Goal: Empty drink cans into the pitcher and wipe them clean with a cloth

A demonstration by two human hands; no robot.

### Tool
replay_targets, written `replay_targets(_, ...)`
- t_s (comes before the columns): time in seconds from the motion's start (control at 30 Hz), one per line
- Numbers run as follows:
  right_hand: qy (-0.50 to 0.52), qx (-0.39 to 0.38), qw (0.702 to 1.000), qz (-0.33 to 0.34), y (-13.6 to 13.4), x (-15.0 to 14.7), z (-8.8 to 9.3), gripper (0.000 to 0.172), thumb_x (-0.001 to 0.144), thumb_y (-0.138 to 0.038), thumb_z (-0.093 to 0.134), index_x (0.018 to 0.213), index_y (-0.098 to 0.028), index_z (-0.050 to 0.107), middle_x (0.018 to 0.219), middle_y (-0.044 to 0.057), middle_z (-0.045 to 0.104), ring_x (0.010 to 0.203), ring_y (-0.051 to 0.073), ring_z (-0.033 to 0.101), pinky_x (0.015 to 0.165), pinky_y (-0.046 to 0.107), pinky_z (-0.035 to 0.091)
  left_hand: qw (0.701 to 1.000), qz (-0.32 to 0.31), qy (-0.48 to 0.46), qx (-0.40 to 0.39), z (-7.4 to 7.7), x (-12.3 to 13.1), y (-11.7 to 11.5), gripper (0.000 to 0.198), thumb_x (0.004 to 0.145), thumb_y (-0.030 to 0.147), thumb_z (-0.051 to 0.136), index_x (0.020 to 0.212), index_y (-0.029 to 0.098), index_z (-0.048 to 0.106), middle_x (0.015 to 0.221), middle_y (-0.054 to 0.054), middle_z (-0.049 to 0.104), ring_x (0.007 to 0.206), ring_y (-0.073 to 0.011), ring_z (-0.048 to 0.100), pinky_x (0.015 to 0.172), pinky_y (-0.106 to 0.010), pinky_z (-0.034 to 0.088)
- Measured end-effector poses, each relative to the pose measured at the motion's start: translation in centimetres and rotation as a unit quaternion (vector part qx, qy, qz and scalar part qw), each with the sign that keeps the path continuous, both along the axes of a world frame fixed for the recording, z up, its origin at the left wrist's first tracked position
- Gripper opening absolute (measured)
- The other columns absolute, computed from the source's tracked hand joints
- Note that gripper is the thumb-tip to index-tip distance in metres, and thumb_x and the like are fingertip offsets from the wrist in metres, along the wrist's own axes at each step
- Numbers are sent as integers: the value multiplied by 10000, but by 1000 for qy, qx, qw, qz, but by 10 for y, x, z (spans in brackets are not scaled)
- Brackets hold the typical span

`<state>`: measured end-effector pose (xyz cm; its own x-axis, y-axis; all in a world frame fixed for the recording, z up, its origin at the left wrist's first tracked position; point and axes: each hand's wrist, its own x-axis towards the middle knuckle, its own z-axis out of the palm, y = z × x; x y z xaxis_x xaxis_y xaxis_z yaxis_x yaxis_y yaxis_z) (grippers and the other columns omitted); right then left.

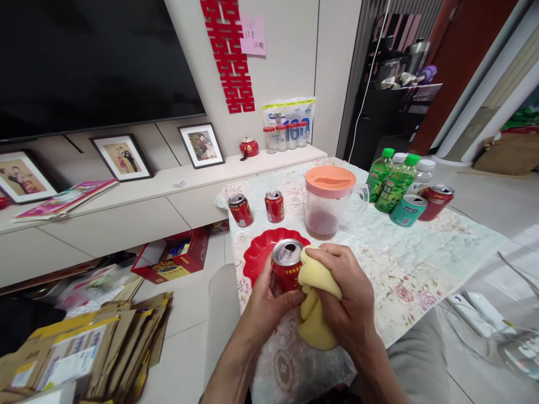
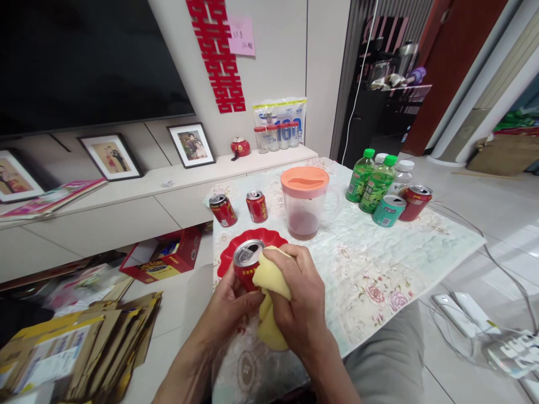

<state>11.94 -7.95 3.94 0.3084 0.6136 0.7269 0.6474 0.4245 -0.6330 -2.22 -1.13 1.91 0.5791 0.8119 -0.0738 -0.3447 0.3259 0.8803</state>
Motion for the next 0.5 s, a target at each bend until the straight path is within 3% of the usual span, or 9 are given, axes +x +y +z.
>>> replay_targets(0.13, 72, -73, 994, 37, 15, 12, 7, 351, 858, -131, 534, 1118, -226, 750, 1099, 52, 707, 1041, 186, 670, 914, 309, 523, 999, -35, 3, 17, -4, -7, 3, 947, 632, 201, 982, 1474, 287, 556, 1496, -115, 641, 1415, -393, 564, 1104, -444, 548)
replay_targets(0.3, 167, -205, 959, 102, 34, 29, 7, 233, 904, -285, 555, 993, -184, 746, 966, 43, 749, 912, 202, 675, 820, 311, 526, 997, -60, -9, 48, -12, -12, 7, 912, 671, 224, 964, 1485, 268, 556, 1517, -129, 620, 1453, -401, 523, 1150, -454, 512)
replay_targets(0.4, 153, -222, 957, 103, 39, 27, 2, 215, 931, -277, 534, 927, -185, 729, 896, 26, 746, 861, 191, 668, 784, 297, 524, 998, -33, -17, 56, -9, -10, 5, 901, 666, 272, 971, 1472, 260, 568, 1495, -128, 638, 1439, -403, 539, 1153, -456, 513)
replay_targets(0.5, 122, -232, 961, 92, 36, 23, -5, 230, 959, -260, 497, 955, -199, 719, 953, 25, 744, 894, 189, 661, 801, 299, 513, 999, 24, -28, 37, -4, -4, -1, 871, 645, 307, 984, 1422, 250, 596, 1439, -129, 680, 1393, -398, 587, 1149, -461, 517)
